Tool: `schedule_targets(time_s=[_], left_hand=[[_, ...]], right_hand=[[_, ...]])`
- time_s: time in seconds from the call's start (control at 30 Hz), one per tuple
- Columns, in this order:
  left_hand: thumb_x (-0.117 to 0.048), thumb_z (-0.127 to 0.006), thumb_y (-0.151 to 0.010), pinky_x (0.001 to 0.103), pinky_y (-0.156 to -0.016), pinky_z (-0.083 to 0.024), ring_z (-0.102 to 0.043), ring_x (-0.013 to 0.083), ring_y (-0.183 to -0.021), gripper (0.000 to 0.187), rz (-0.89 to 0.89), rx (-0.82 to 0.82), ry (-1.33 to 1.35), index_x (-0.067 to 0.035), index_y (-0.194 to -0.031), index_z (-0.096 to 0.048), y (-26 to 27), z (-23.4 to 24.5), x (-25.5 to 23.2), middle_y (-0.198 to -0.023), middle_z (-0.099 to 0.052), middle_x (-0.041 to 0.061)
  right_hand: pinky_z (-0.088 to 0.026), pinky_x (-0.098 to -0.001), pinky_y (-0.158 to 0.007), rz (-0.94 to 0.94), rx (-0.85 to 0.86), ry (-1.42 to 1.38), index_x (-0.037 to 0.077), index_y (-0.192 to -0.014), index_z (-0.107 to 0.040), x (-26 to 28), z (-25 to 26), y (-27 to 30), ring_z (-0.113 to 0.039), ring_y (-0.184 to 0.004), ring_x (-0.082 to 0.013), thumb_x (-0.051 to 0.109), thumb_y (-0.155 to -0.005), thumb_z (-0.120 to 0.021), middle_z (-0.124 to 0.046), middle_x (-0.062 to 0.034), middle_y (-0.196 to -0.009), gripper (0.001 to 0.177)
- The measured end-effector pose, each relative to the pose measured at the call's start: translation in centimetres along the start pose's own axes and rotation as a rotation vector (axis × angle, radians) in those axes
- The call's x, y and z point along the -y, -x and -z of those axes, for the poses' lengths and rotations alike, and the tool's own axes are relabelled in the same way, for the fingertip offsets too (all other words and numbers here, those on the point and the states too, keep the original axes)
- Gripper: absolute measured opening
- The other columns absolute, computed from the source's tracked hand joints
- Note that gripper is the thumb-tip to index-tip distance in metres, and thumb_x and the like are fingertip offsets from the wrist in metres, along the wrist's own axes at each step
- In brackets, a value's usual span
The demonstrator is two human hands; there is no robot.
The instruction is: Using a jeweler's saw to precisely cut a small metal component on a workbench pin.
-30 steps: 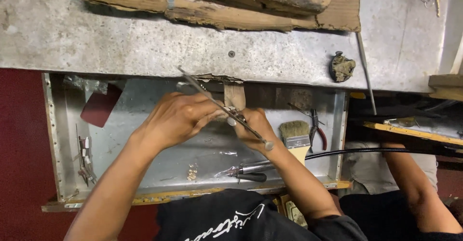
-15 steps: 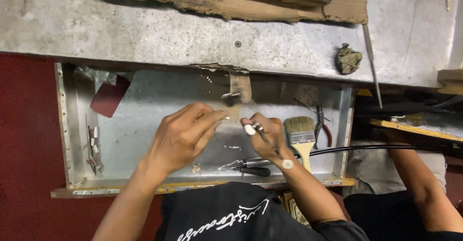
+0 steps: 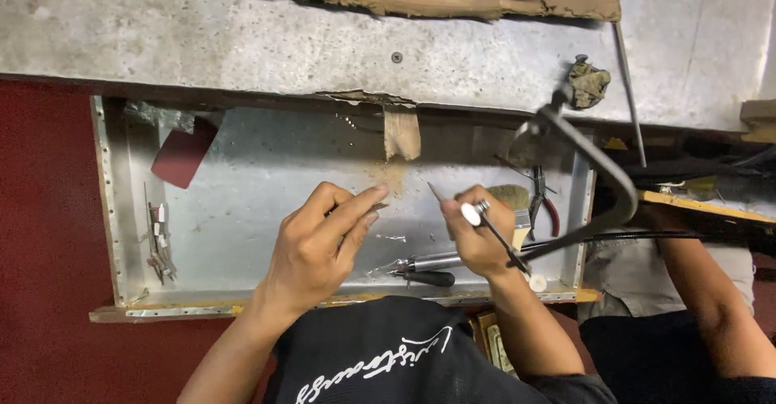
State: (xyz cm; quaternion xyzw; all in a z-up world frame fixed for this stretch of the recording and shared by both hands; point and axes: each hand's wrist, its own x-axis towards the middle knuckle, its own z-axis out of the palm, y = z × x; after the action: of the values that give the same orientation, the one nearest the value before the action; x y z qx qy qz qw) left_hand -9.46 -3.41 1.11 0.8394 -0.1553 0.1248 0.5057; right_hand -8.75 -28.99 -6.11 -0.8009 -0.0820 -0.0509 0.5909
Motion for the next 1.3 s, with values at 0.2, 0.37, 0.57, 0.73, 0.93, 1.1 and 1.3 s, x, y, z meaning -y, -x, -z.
schedule_targets(time_s=[0.2,0.37,0.57,0.73,0.93,1.1,1.3], left_hand=[[-0.003,-0.068,-0.094,0.032,-0.048,-0.051,-0.062,0.0206,-0.053,0.026,0.140,0.034,0.146,-0.001,-0.118,-0.076,-0.6,-0.2,0.0,-0.072,-0.060,0.008],[-0.010,-0.075,-0.092,0.035,-0.049,-0.050,-0.061,0.0240,-0.056,0.011,0.205,0.033,0.009,-0.005,-0.101,-0.079,0.3,-0.3,2.8,-0.071,-0.061,0.008],[-0.006,-0.072,-0.094,0.043,-0.056,-0.052,-0.064,0.0314,-0.064,0.013,0.283,0.129,-0.114,0.000,-0.103,-0.077,0.5,0.2,2.9,-0.079,-0.064,0.014],[-0.010,-0.075,-0.092,0.044,-0.061,-0.056,-0.070,0.0341,-0.074,0.013,0.351,0.221,-0.195,-0.001,-0.102,-0.077,2.3,0.0,5.2,-0.083,-0.066,0.012],[-0.022,-0.074,-0.089,0.046,-0.062,-0.058,-0.070,0.0320,-0.073,0.009,0.291,0.447,-0.471,-0.018,-0.097,-0.077,7.1,-3.6,8.0,-0.084,-0.064,0.002],[-0.031,-0.077,-0.088,0.037,-0.058,-0.059,-0.069,0.0215,-0.070,0.021,0.182,0.561,-0.560,-0.019,-0.103,-0.069,8.6,-7.2,8.0,-0.089,-0.058,-0.002],[-0.036,-0.079,-0.087,0.042,-0.059,-0.059,-0.070,0.0260,-0.074,0.039,0.241,0.666,-0.471,-0.012,-0.114,-0.064,7.5,-6.4,6.8,-0.092,-0.058,0.004]], right_hand=[[-0.036,-0.0241,-0.040,-0.056,0.004,0.164,0.012,-0.064,-0.060,-1.6,3.0,4.0,-0.043,-0.031,-0.0129,0.019,-0.096,-0.069,-0.050,-0.0015,-0.036,0.034],[-0.038,-0.0261,-0.042,-0.182,0.020,0.253,0.012,-0.067,-0.062,-1.9,5.0,5.9,-0.041,-0.033,-0.0126,0.025,-0.101,-0.063,-0.048,-0.0039,-0.037,0.036],[-0.037,-0.0287,-0.046,-0.263,0.041,0.310,0.012,-0.073,-0.064,-3.0,5.3,6.9,-0.041,-0.035,-0.0144,0.032,-0.103,-0.060,-0.045,-0.0065,-0.038,0.036],[-0.036,-0.0243,-0.045,-0.244,0.047,0.263,0.011,-0.071,-0.059,-2.2,4.6,5.6,-0.041,-0.034,-0.0112,0.025,-0.102,-0.060,-0.045,-0.0051,-0.035,0.034],[-0.035,-0.0238,-0.044,-0.172,-0.019,0.280,0.011,-0.070,-0.060,-2.2,4.2,5.2,-0.039,-0.033,-0.0112,0.016,-0.099,-0.063,-0.045,-0.0053,-0.037,0.030],[-0.035,-0.0247,-0.043,-0.157,-0.050,0.208,0.010,-0.068,-0.060,-2.2,3.6,5.1,-0.041,-0.034,-0.0115,0.016,-0.099,-0.065,-0.047,-0.0050,-0.037,0.032],[-0.036,-0.0272,-0.045,-0.172,0.003,0.242,0.009,-0.073,-0.063,-1.9,3.3,5.2,-0.046,-0.038,-0.0125,0.022,-0.101,-0.065,-0.049,-0.0067,-0.040,0.030]])
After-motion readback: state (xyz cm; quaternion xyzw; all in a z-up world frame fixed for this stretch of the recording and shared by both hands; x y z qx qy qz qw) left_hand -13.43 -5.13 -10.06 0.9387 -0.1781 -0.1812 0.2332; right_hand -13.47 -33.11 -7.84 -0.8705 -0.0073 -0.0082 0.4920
